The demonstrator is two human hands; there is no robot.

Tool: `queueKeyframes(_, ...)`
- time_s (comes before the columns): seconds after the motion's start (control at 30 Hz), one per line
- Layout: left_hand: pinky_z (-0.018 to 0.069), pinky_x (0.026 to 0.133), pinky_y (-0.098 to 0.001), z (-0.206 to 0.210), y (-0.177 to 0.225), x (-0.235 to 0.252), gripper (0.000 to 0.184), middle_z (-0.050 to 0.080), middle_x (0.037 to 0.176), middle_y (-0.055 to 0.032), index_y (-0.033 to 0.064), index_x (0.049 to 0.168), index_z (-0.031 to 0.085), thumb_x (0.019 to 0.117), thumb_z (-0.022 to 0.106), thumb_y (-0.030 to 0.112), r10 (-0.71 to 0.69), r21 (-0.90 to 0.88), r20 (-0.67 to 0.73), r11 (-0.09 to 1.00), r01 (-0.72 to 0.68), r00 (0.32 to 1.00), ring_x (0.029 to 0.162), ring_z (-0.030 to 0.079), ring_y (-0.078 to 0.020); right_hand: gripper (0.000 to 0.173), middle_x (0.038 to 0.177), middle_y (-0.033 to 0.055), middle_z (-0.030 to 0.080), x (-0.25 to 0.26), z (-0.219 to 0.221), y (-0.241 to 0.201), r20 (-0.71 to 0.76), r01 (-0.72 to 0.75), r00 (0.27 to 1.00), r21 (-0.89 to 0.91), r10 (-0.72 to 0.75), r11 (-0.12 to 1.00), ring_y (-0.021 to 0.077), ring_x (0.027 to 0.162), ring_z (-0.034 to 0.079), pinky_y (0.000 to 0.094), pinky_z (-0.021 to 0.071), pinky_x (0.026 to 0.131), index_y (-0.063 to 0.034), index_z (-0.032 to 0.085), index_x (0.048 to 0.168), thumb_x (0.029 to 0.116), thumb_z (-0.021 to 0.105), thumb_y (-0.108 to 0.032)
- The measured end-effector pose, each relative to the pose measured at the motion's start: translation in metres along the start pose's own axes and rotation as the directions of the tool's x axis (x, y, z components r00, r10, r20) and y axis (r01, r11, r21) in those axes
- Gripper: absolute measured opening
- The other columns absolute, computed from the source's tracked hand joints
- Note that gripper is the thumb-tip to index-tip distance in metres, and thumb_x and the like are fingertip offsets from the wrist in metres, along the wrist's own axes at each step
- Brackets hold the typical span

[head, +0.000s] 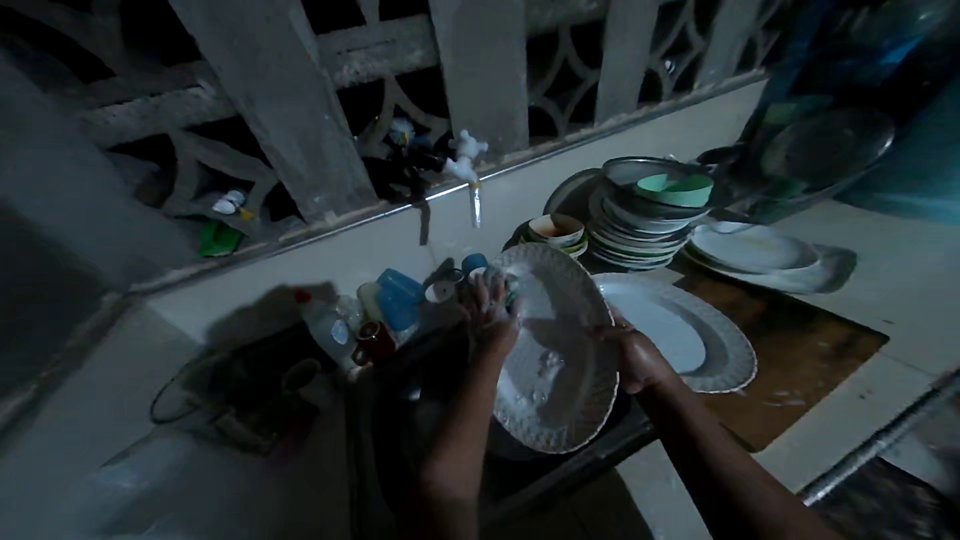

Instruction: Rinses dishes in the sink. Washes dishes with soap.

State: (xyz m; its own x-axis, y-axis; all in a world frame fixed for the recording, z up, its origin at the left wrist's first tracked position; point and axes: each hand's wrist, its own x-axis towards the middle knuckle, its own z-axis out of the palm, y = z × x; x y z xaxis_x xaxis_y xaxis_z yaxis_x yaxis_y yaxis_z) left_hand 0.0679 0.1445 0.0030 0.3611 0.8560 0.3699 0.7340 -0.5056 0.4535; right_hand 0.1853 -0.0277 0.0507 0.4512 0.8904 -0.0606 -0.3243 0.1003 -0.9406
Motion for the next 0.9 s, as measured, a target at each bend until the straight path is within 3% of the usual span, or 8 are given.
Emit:
queueKeyframes(0.13, 0.0225, 0.123, -0.0571, 0.022, -0.003, -0.049, 0.061, 0.015, 0.168, -0.0256, 0.0187, 0.159, 0.038, 0.1032, 0.05, 0.04, -0.092, -0.014, 0.111, 0.995, 0.095, 0.989, 0.153, 0.022, -0.0449, 0.051, 0.115, 0.0056, 0.065, 0.01, 0.002, 0.004, -0.14, 0.067, 0.988, 0.052, -0.059, 0.996, 0.0068, 0.087, 0.067, 0.0261, 0.0585, 0.073, -0.0126, 0.034, 0.155, 0.1057, 0.04, -0.003)
queueKeyframes(0.3, 0.0079, 0.125, -0.0609, 0.026, 0.03, -0.113, 0.062, 0.025, 0.166, -0.0242, 0.0045, 0.157, 0.038, 0.1041, 0.05, 0.034, -0.016, -0.238, 0.272, 0.968, 0.084, 0.962, 0.156, 0.017, -0.0423, 0.05, 0.124, 0.0088, 0.063, 0.021, 0.007, 0.018, -0.203, 0.103, 0.976, 0.143, -0.073, 0.984, 0.0102, 0.094, 0.067, 0.0297, 0.0585, 0.079, -0.0133, 0.033, 0.157, 0.1077, 0.042, -0.008)
queueKeyframes(0.43, 0.0218, 0.125, -0.0478, 0.004, 0.07, -0.098, 0.05, 0.037, 0.156, -0.0332, -0.0139, 0.146, 0.043, 0.1025, 0.053, 0.007, 0.087, -0.335, 0.445, 0.939, 0.076, 0.891, 0.15, 0.031, -0.0404, 0.048, 0.132, 0.0127, 0.059, 0.014, 0.02, 0.041, -0.119, 0.114, 0.988, 0.123, -0.1, 0.986, 0.0104, 0.103, 0.064, 0.0287, 0.055, 0.087, -0.0026, 0.03, 0.156, 0.1103, 0.037, -0.014)
queueKeyframes(0.57, 0.0449, 0.107, -0.0373, 0.002, 0.073, -0.052, 0.039, 0.051, 0.139, -0.0321, -0.0137, 0.143, 0.041, 0.1109, 0.035, 0.008, -0.179, -0.708, 0.413, 0.553, 0.439, 0.893, 0.127, 0.054, -0.0325, 0.047, 0.135, 0.0133, 0.061, -0.009, 0.038, 0.052, -0.078, 0.159, 0.985, 0.055, -0.154, 0.986, 0.0073, 0.108, 0.065, 0.0247, 0.0546, 0.092, 0.0036, 0.038, 0.152, 0.1093, 0.044, -0.013)
queueKeyframes(0.63, 0.0478, 0.105, -0.0416, 0.007, 0.067, -0.015, 0.036, 0.055, 0.138, -0.0283, -0.0081, 0.139, 0.05, 0.1109, 0.041, 0.013, -0.302, -0.624, 0.315, 0.648, 0.437, 0.9, 0.127, 0.056, -0.0328, 0.05, 0.149, 0.0163, 0.051, -0.02, 0.04, 0.053, -0.046, 0.181, 0.983, 0.021, -0.18, 0.983, 0.0088, 0.122, 0.06, 0.0243, 0.0506, 0.101, 0.004, 0.037, 0.154, 0.1064, 0.047, -0.008)
queueKeyframes(0.7, 0.017, 0.123, -0.0585, 0.032, 0.037, 0.014, 0.053, 0.017, 0.169, -0.0184, 0.0078, 0.161, 0.027, 0.1113, 0.039, 0.019, -0.285, -0.558, 0.177, 0.759, 0.335, 0.942, 0.156, 0.018, -0.0344, 0.051, 0.153, 0.0184, 0.046, -0.029, 0.043, 0.049, -0.05, 0.201, 0.978, -0.025, -0.203, 0.979, 0.0088, 0.126, 0.057, 0.023, 0.0487, 0.103, 0.0047, 0.036, 0.154, 0.1056, 0.048, -0.005)
queueKeyframes(0.8, 0.0091, 0.117, -0.0734, 0.074, -0.012, 0.023, 0.064, 0.005, 0.171, -0.0192, 0.014, 0.163, 0.025, 0.1063, 0.05, 0.027, -0.191, -0.224, -0.096, 0.96, 0.166, 0.977, 0.156, 0.002, -0.0475, 0.051, 0.153, 0.0214, 0.046, -0.031, 0.043, 0.046, -0.107, 0.278, 0.953, -0.065, -0.284, 0.958, 0.0091, 0.127, 0.057, 0.0222, 0.0477, 0.104, 0.0076, 0.036, 0.153, 0.1048, 0.049, -0.004)
queueKeyframes(0.9, 0.0303, 0.119, -0.0578, 0.058, -0.01, -0.022, 0.047, 0.048, 0.154, -0.0208, 0.0101, 0.146, 0.056, 0.1074, 0.045, 0.033, -0.139, 0.07, -0.048, 0.987, 0.143, 0.989, 0.146, 0.04, -0.0421, 0.052, 0.151, 0.0261, 0.046, -0.023, 0.04, 0.038, -0.149, 0.394, 0.899, -0.133, -0.412, 0.909, 0.012, 0.131, 0.055, 0.0232, 0.045, 0.108, 0.0116, 0.036, 0.151, 0.1037, 0.05, -0.005)
